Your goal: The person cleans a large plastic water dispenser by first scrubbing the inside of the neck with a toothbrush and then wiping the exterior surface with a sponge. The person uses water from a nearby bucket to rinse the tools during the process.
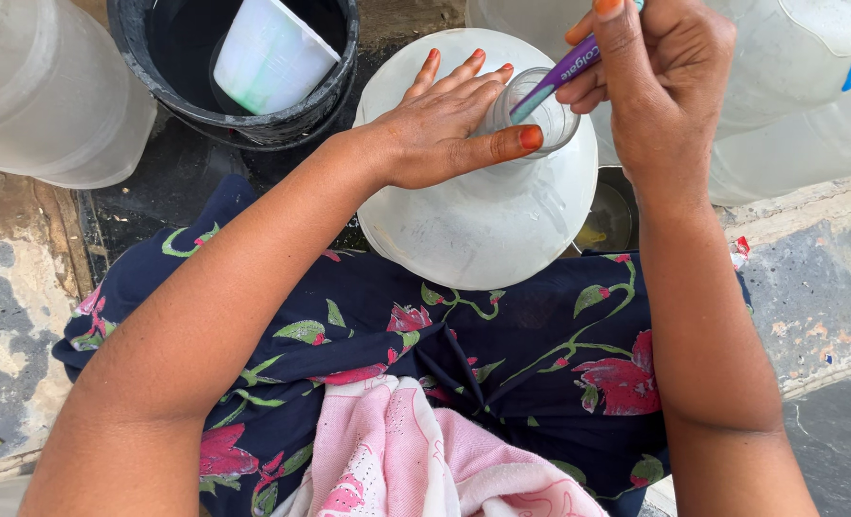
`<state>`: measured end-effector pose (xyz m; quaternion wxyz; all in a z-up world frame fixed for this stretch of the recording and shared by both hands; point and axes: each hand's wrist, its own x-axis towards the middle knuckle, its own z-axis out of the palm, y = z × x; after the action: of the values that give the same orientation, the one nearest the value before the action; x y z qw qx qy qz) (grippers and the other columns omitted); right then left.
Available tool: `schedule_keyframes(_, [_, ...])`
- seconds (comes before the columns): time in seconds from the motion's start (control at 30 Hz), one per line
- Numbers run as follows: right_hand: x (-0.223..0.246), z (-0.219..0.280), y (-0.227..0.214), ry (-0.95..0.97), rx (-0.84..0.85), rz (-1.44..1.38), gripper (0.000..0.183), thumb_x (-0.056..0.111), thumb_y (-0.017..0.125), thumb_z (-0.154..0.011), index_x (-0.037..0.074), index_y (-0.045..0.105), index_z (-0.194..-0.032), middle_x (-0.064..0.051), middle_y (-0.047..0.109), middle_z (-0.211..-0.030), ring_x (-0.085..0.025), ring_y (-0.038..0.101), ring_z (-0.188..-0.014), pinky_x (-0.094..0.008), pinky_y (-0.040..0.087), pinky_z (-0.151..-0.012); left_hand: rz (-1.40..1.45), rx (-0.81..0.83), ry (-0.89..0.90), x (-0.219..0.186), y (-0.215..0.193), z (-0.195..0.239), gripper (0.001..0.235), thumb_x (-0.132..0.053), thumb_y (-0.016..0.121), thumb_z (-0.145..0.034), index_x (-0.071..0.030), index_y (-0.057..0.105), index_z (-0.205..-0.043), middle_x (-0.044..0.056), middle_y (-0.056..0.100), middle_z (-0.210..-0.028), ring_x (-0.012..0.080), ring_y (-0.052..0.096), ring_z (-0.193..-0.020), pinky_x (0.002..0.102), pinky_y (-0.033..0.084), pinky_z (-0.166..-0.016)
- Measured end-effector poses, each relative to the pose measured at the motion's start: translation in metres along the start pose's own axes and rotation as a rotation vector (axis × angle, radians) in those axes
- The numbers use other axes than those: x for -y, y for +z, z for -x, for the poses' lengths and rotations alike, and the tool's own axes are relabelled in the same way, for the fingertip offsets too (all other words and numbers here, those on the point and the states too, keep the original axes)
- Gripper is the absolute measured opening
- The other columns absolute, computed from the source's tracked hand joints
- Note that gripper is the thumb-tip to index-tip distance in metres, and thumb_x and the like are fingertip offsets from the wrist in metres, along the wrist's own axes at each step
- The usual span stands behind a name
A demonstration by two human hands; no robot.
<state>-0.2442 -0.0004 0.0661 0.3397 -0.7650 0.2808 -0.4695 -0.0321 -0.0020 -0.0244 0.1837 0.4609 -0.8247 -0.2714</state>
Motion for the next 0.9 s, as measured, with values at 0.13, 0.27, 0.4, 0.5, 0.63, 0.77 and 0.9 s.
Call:
schedule_keyframes(0.13, [-0.001,0.001,-0.003,0.005,0.007,-0.028,0.031,0.016,0.058,-0.121,-0.006,0.056,-0.099,-0.017,0.071,-0.099,-0.020,0.076,-0.080,-0.026,0.063,-0.066,0.002,-0.012,-0.007,0.004,0.003,-0.001,0.132,-0.097,0.005,-0.068,-0.004,0.025,-0.159,0.021,0.023,-0.166,0.0297,0.006,-0.157,0.052,-0.010,-0.124])
schedule_keyframes(0.27, [0.002,0.000,-0.003,0.013,0.043,-0.031,0.026,0.013,0.058,-0.120,-0.007,0.054,-0.105,-0.019,0.070,-0.103,-0.022,0.077,-0.085,-0.029,0.066,-0.071,0.001,-0.018,-0.006,0.006,0.002,-0.001,0.131,-0.097,0.004,-0.067,-0.007,0.025,-0.159,0.019,0.023,-0.166,0.0293,0.006,-0.156,0.052,-0.010,-0.124])
schedule_keyframes(0.4, [0.006,0.000,-0.004,0.048,0.026,-0.021,0.029,0.019,0.059,-0.122,-0.005,0.056,-0.105,-0.016,0.070,-0.104,-0.020,0.078,-0.084,-0.028,0.066,-0.070,0.012,-0.008,0.004,0.005,0.000,0.001,0.132,-0.098,0.004,-0.066,-0.006,0.026,-0.159,0.018,0.024,-0.166,0.0301,0.006,-0.156,0.053,-0.009,-0.124])
schedule_keyframes(0.5, [0.010,-0.001,-0.004,0.045,0.046,0.019,0.032,0.018,0.055,-0.123,-0.008,0.061,-0.105,-0.015,0.071,-0.098,-0.019,0.077,-0.082,-0.027,0.065,-0.070,-0.006,-0.001,0.018,0.002,-0.001,0.002,0.133,-0.099,0.005,-0.067,-0.005,0.026,-0.160,0.020,0.023,-0.166,0.0315,0.006,-0.156,0.053,-0.008,-0.124])
schedule_keyframes(0.63, [0.016,-0.003,-0.006,0.097,0.061,0.118,0.036,0.025,0.056,-0.121,-0.004,0.067,-0.103,-0.008,0.067,-0.082,-0.010,0.064,-0.060,-0.021,0.049,-0.053,-0.024,0.004,0.035,-0.004,-0.002,0.004,0.132,-0.099,0.009,-0.069,-0.005,0.028,-0.159,0.020,0.025,-0.166,0.0318,0.007,-0.157,0.054,-0.006,-0.125])
schedule_keyframes(0.77, [0.020,-0.006,-0.009,0.109,0.100,0.215,0.039,0.030,0.054,-0.120,0.000,0.069,-0.099,-0.002,0.059,-0.073,-0.004,0.050,-0.049,-0.018,0.036,-0.047,-0.040,0.022,0.052,-0.011,-0.003,0.005,0.131,-0.099,0.013,-0.070,-0.004,0.028,-0.159,0.019,0.025,-0.166,0.0321,0.008,-0.156,0.055,-0.005,-0.124])
schedule_keyframes(0.9, [0.022,-0.006,-0.010,0.144,0.149,0.230,0.040,0.032,0.051,-0.120,0.001,0.067,-0.100,0.000,0.054,-0.067,-0.004,0.047,-0.052,-0.019,0.034,-0.050,-0.056,0.040,0.053,-0.015,-0.005,0.006,0.130,-0.099,0.014,-0.070,-0.005,0.029,-0.158,0.018,0.025,-0.166,0.0319,0.009,-0.156,0.054,-0.002,-0.125])
